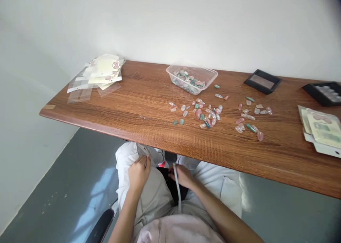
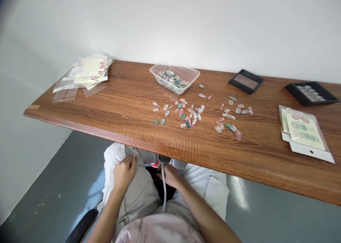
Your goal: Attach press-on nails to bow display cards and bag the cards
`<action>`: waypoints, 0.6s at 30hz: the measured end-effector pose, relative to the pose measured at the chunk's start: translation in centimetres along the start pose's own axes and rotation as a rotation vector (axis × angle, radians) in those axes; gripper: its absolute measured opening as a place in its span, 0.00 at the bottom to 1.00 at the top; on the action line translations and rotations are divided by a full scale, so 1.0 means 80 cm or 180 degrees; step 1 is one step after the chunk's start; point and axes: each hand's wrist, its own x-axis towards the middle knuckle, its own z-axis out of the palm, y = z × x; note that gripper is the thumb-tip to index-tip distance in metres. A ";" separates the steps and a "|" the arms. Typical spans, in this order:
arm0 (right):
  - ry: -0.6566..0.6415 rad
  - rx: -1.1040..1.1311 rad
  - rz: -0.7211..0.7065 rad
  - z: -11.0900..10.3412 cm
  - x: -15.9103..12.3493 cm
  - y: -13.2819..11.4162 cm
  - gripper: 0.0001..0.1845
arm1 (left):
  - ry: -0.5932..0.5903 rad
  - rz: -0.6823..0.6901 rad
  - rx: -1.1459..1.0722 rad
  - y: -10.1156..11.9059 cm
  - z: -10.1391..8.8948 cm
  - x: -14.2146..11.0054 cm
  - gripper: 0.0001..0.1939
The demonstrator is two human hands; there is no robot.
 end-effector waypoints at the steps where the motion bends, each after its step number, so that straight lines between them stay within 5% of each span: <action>1: -0.0075 -0.0116 -0.0086 0.004 -0.005 -0.007 0.18 | 0.0008 -0.0008 -0.0012 0.000 0.001 0.000 0.17; 12: -0.0288 -0.1228 -0.0402 0.020 -0.004 -0.042 0.15 | 0.0581 0.0577 -0.0764 0.010 0.002 0.005 0.14; 14: -0.0207 -0.1330 -0.0286 0.014 -0.006 -0.038 0.14 | 0.0890 0.0840 -0.0979 0.014 -0.014 -0.004 0.11; 18: -0.0020 -0.1397 -0.0192 -0.015 -0.025 -0.046 0.07 | 0.1681 0.1204 -0.1275 0.020 -0.084 -0.022 0.22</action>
